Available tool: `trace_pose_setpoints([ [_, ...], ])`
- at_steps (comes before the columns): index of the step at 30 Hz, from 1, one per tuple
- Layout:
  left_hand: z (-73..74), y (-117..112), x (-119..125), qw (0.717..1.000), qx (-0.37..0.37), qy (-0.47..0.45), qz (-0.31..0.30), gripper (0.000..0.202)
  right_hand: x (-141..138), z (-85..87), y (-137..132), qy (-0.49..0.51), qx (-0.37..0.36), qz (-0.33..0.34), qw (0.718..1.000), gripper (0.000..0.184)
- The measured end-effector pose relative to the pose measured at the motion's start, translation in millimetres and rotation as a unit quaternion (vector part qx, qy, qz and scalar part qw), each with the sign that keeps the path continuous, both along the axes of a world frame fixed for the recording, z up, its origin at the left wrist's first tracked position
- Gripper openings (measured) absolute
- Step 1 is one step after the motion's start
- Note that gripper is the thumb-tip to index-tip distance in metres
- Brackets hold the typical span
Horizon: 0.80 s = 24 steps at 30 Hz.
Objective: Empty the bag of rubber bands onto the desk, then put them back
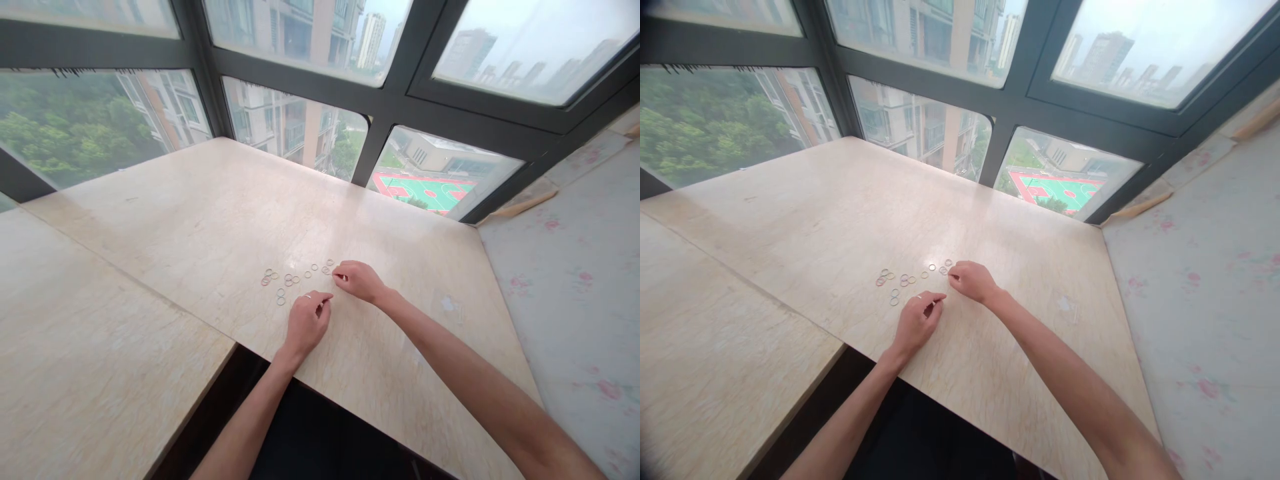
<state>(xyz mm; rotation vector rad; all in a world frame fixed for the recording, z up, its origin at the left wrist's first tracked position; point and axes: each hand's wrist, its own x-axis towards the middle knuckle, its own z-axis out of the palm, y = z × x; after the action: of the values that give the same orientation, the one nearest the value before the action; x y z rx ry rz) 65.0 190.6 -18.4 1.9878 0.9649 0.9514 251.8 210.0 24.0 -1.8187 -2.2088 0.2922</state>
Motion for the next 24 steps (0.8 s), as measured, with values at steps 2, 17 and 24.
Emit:
trace_pose_setpoints([
  [2, 0.2, 0.7, -0.7, 0.994, -0.07, -0.078, 0.03, 0.022, -2.5, 2.4, -4.1, 0.181, -0.03, -0.029, 0.983, 0.02],
  [17, 1.9, 3.3, -3.4, 0.967, -0.13, -0.216, 0.04, 0.02, -2.4, 11.6, -17.9, 0.37, -0.145, -0.035, 0.917, 0.026],
  [24, 3.6, 4.0, -0.7, 0.964, -0.141, -0.217, 0.064, 0.021, 9.0, -12.9, 8.2, 0.061, 0.003, 0.001, 0.998, 0.02],
])
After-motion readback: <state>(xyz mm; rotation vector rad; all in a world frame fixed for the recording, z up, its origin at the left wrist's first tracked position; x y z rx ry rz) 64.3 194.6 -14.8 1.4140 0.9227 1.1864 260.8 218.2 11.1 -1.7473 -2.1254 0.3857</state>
